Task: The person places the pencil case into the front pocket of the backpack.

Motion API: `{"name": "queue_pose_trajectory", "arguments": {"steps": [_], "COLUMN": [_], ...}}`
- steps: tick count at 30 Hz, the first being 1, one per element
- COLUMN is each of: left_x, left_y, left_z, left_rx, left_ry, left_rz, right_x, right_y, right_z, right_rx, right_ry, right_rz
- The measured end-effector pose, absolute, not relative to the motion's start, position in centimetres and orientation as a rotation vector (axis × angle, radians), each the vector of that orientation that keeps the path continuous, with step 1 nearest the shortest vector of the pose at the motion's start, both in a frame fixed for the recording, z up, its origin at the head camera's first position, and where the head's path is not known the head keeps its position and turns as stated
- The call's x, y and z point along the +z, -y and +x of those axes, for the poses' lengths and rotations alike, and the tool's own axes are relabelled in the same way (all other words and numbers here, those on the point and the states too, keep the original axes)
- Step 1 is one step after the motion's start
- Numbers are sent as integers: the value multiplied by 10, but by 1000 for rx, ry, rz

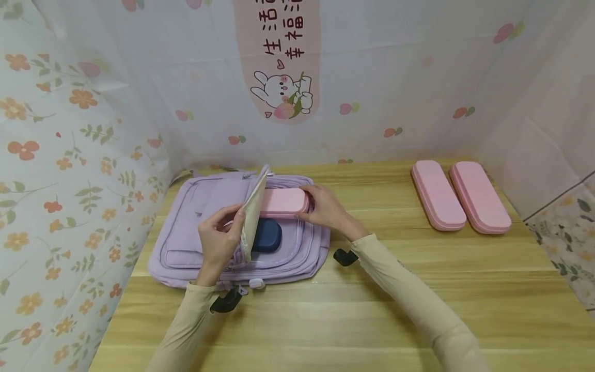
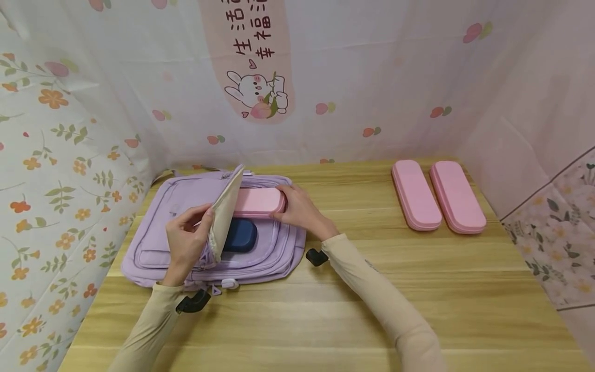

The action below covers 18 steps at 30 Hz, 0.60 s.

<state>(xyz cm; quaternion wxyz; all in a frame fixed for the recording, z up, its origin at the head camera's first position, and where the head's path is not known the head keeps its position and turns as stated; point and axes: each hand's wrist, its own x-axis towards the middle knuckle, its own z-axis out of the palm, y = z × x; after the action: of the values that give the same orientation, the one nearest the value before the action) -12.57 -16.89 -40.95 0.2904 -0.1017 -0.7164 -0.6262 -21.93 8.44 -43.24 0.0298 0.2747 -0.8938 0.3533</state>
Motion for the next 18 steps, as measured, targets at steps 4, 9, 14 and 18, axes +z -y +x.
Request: {"name": "queue_pose_trajectory", "arguments": {"steps": [4,9,14,18], "left_x": [-409,-410,-410,-410], "left_y": [169,169,170,172], "left_z": [-126,-126,-126,-126], "left_rx": [-1668,-1670,-1674,-1676], "left_ry": [1908,1908,1906,1904], "left_rz": [-270,-276,-278,-275], "right_x": [-432,-431,-429,-429], "right_y": [-79,-71,-62,-56], "right_z": [-222,-223,-224,-225], "right_rx": [1087,1079,1081,1066], "right_ry": [2752,2755,2758,2762], "right_rz": [858,857,870,895]}}
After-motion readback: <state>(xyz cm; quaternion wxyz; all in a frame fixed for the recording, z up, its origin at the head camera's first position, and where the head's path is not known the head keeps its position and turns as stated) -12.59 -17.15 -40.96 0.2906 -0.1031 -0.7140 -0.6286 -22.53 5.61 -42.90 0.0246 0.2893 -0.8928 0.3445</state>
